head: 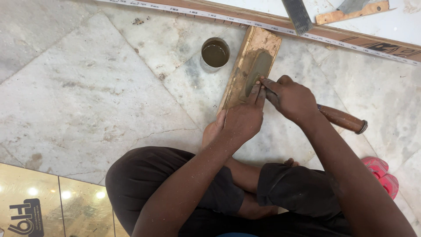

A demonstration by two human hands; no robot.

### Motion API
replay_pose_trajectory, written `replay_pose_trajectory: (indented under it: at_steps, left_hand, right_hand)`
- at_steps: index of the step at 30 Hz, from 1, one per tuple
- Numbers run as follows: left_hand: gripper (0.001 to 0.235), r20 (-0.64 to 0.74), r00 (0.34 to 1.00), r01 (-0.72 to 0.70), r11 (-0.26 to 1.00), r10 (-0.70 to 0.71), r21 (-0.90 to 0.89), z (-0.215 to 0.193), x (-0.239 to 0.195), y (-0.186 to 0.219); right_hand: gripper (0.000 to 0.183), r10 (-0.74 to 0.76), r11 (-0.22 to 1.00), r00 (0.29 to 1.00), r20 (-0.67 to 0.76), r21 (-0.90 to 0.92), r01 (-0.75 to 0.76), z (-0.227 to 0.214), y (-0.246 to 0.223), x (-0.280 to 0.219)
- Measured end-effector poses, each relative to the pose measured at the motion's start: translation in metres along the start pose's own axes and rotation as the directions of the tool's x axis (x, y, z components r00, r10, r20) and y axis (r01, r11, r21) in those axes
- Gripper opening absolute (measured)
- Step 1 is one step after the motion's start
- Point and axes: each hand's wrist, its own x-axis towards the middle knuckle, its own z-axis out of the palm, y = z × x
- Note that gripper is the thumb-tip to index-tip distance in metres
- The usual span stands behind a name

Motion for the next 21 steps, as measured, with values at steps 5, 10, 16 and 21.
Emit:
replay_pose_trajectory:
  at_steps: [5,10,16,21]
  left_hand:
    - [0.073,-0.007,1.000,0.015,1.000,-0.015,0.009,-0.004,-0.002,0.004]
    - [0.072,-0.072,0.997,0.007,1.000,-0.006,0.014,-0.008,0.051,-0.015]
    - [0.072,-0.066,0.998,-0.010,0.990,0.019,0.139,0.015,0.009,-0.017]
    - [0.075,0.086,0.996,0.011,0.991,-0.023,0.135,0.005,0.034,-0.019]
  right_hand:
    - [0.040,0.040,0.999,0.997,0.060,-0.001,-0.040,0.007,-0.003,-0.005]
    - [0.039,0.029,0.999,0.999,-0.014,-0.038,-0.030,0.005,0.024,0.037]
    - [0.040,-0.024,1.000,0.998,0.059,0.009,0.024,0.019,0.009,0.004]
    - [0.039,0.013,1.000,1.000,-0.028,0.004,-0.013,0.020,0.015,0.020]
